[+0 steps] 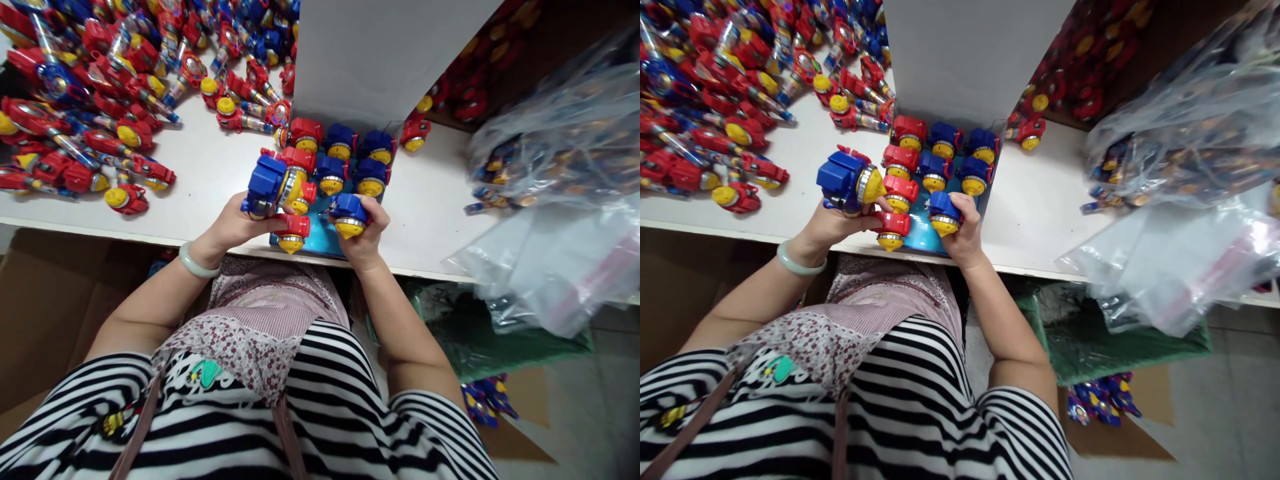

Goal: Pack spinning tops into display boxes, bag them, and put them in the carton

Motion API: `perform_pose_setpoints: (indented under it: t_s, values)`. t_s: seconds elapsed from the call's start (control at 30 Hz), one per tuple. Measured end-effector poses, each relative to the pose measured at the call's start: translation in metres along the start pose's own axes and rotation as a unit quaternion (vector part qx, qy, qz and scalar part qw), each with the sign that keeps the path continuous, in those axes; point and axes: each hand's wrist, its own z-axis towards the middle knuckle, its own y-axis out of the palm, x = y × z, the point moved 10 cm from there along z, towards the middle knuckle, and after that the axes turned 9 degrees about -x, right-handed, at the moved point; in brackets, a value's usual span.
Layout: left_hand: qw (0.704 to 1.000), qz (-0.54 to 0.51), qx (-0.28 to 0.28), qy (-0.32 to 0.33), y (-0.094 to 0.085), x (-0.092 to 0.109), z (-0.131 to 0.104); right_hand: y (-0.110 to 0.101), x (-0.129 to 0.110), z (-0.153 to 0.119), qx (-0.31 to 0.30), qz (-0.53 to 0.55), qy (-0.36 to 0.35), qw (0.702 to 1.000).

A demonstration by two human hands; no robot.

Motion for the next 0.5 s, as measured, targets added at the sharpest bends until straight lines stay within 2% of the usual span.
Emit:
perform_pose_setpoints:
  t_s: [0.13,0.27,0.33,0.43,0.5]
  values:
    - [1.0,-0.005,-0.002,-0.006,-0.001,-0.001,0.0,0.0,0.006,0.009,-0.039,0.0,0.043,0.998]
    - [1.0,-0.01,0.0,-0.02,0.0,-0.004,0.0,0.029,0.01,0.006,-0.103,0.03,0.042,0.993]
    - [1.0,-0.004,0.0,-0.02,0.0,-0.006,0.001,0.039,0.01,0.003,-0.113,0.046,0.034,0.992]
    - [1.0,0.008,0.014,-0.005,-0.008,-0.003,0.0,0.031,0.005,0.003,-0.126,0.033,0.034,0.991]
    - [0.999,0.002,0.034,0.009,-0.017,0.006,-0.002,0.012,-0.009,0.008,-0.147,0.001,0.042,0.988]
